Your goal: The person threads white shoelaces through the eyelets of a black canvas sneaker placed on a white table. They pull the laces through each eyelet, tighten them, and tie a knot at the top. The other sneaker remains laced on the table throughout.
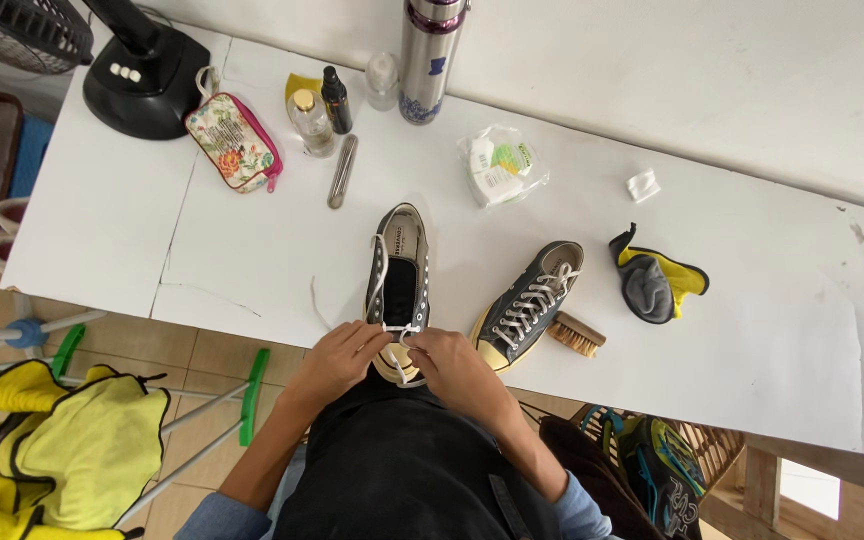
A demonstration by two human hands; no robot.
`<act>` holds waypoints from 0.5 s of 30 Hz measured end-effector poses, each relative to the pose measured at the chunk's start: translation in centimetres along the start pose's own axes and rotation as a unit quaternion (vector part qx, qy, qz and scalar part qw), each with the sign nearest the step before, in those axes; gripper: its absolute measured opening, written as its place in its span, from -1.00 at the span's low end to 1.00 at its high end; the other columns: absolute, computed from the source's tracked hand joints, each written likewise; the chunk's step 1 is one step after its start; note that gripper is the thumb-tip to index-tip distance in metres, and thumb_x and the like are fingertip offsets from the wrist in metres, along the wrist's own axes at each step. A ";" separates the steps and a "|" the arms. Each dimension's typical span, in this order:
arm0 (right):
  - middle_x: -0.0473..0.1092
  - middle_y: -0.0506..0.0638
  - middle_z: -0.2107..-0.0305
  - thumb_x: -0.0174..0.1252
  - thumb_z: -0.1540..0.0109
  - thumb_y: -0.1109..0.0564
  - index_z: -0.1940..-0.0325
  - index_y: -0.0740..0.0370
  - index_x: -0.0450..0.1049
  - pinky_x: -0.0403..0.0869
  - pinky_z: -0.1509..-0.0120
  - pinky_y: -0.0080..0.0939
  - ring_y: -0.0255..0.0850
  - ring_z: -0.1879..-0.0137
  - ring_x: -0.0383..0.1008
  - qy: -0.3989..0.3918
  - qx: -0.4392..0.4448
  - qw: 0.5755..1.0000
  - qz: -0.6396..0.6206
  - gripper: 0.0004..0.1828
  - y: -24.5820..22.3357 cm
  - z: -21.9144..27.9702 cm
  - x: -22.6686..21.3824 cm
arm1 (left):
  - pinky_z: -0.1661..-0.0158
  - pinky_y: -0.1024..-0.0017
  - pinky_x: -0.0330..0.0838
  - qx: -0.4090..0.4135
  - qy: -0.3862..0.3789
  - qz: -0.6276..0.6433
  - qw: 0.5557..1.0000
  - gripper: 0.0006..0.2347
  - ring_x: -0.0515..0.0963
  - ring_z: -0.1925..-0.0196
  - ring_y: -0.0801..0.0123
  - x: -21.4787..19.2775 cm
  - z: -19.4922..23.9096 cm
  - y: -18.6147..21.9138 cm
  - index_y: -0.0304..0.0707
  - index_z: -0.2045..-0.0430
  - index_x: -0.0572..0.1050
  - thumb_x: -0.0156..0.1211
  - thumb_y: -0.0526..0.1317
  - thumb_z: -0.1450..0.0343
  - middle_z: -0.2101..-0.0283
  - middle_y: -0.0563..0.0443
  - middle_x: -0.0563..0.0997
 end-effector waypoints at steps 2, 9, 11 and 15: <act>0.56 0.19 0.40 0.12 -0.45 0.20 0.19 0.27 0.59 0.60 0.07 0.05 0.26 0.18 0.66 -0.003 0.000 1.000 -0.004 -0.81 1.2 -0.7 0.9 | 0.32 0.41 0.46 -0.013 -0.006 0.016 1.000 -0.81 0.54 0.31 0.28 2.0 0.8 -1.3 -0.19 0.06 0.56 0.23 -0.49 -0.53 0.21 0.09 0.47; 0.55 0.39 0.44 0.22 -0.40 -0.07 0.19 0.30 0.60 0.50 0.04 0.39 0.52 0.13 0.59 -0.037 0.051 0.998 0.014 -0.65 0.3 0.9 1.4 | 0.21 0.21 0.44 -0.142 -0.137 0.282 0.939 -0.87 0.49 0.33 0.04 6.7 2.4 -5.0 -0.35 0.32 0.43 0.02 -0.42 -0.65 0.31 -0.05 0.44; 0.54 0.33 0.48 0.25 -0.37 -0.07 0.20 0.26 0.59 0.52 0.05 0.30 0.45 0.18 0.60 -0.039 0.053 0.998 -0.017 -0.68 -0.9 1.7 0.9 | 0.17 0.20 0.47 -0.173 -0.165 0.287 0.928 -0.91 0.56 0.24 0.03 7.3 3.7 -6.2 -0.28 0.27 0.47 0.09 -0.35 -0.64 0.27 -0.04 0.49; 0.44 -0.04 0.64 0.29 -0.44 -0.09 0.23 0.08 0.59 0.49 0.16 -0.17 -0.22 0.40 0.49 0.025 0.070 0.986 -0.147 -0.73 2.1 2.4 1.4 | 0.05 0.22 0.58 -0.214 -0.179 0.324 0.904 -0.94 0.68 0.04 0.08 7.4 4.2 -7.0 -0.15 0.09 0.55 0.17 -0.24 -0.64 0.12 0.00 0.59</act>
Point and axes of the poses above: each hand's wrist, its own z-axis away from the middle knuckle, its own x-axis out of the palm, y = z × x, the point moved 10 cm from there along -z, towards the middle knuckle
